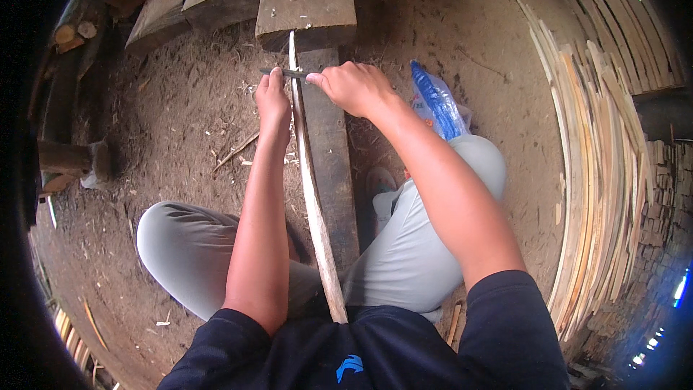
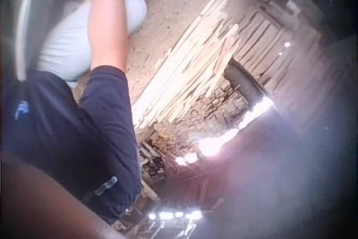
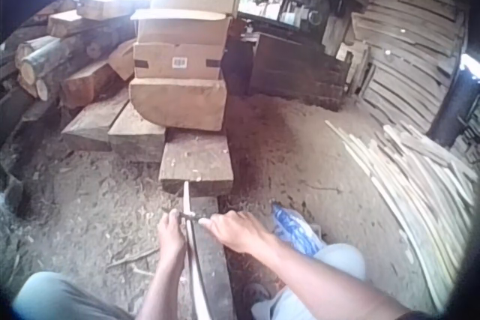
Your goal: The person sits on the ground and uses a knife to shave and shape a long piece of wood. They repeatedly scrape along the length of the wood, occasionally pausing to inspect the surface. Another person briefly walks through the background.
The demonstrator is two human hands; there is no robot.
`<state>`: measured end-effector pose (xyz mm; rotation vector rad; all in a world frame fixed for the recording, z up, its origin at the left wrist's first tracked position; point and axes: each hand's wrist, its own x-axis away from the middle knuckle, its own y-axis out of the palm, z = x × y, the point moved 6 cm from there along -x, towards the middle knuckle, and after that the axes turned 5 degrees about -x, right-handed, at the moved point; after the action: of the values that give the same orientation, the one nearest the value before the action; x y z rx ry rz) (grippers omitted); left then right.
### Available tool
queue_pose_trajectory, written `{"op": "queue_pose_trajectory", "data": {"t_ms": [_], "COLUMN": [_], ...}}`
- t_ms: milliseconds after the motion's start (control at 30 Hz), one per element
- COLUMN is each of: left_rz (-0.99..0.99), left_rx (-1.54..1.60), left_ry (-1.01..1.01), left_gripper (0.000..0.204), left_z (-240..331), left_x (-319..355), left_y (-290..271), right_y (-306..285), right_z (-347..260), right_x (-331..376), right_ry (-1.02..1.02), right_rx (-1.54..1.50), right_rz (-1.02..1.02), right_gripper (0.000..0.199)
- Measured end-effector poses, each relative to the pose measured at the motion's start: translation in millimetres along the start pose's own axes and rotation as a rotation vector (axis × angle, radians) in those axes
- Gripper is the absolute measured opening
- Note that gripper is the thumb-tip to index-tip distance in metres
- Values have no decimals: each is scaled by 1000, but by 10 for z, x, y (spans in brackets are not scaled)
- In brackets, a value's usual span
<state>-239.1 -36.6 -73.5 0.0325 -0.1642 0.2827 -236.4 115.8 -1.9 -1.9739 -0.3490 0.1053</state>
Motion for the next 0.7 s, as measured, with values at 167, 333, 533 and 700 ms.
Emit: {"op": "queue_pose_trajectory", "data": {"t_ms": [167,333,533,700], "left_rz": [-47,72,73,101], "left_rx": [-6,-188,-93,-156], "left_ry": [-1,40,95,92], "left_gripper": [30,36,36,36], "left_z": [-23,-24,7,81], "left_x": [-99,106,236,225], "left_y": [2,-67,-75,-49], "right_y": [29,15,69,74], "right_z": [1,41,41,57], "right_x": [-12,119,209,130], "right_ry": [-11,2,-44,-56], "right_rx": [-8,-63,-98,-68], "right_rz": [76,-67,-25,-6], "right_gripper": [54,56,56,55]}}
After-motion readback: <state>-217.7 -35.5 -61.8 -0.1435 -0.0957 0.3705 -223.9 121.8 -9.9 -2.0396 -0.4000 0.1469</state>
